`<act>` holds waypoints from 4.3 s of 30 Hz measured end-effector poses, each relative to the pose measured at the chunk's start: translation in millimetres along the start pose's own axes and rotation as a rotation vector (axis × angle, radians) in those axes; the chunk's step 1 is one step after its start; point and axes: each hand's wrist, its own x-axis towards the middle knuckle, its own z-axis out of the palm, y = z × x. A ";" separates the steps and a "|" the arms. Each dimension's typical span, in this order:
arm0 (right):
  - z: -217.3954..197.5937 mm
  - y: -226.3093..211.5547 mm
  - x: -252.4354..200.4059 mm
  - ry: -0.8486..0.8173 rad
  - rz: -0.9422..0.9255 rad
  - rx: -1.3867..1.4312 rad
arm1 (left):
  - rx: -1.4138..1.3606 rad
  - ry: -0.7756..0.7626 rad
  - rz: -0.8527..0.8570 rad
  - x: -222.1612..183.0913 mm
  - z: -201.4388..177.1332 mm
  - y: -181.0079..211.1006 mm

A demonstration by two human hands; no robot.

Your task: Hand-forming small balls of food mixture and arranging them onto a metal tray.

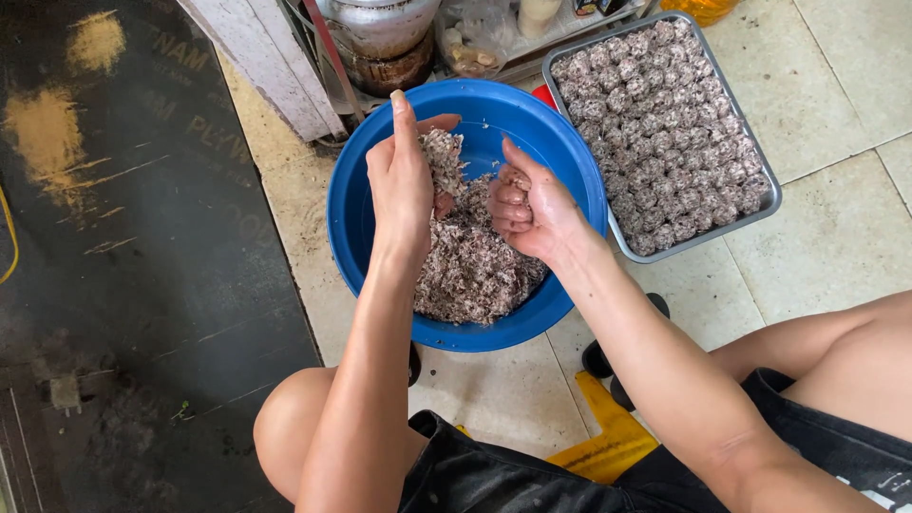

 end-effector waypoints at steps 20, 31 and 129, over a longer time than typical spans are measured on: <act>43.0 13.4 -2.1 0.538 -0.071 0.049 | -0.057 -0.022 -0.023 -0.7 -0.7 4.3; 0.7 13.4 -10.5 0.683 -0.059 0.115 | -0.068 -0.042 -0.051 2.9 7.5 3.6; -2.1 -14.9 -1.1 0.582 -0.149 0.163 | -0.416 -0.166 -0.035 10.3 -8.2 -12.9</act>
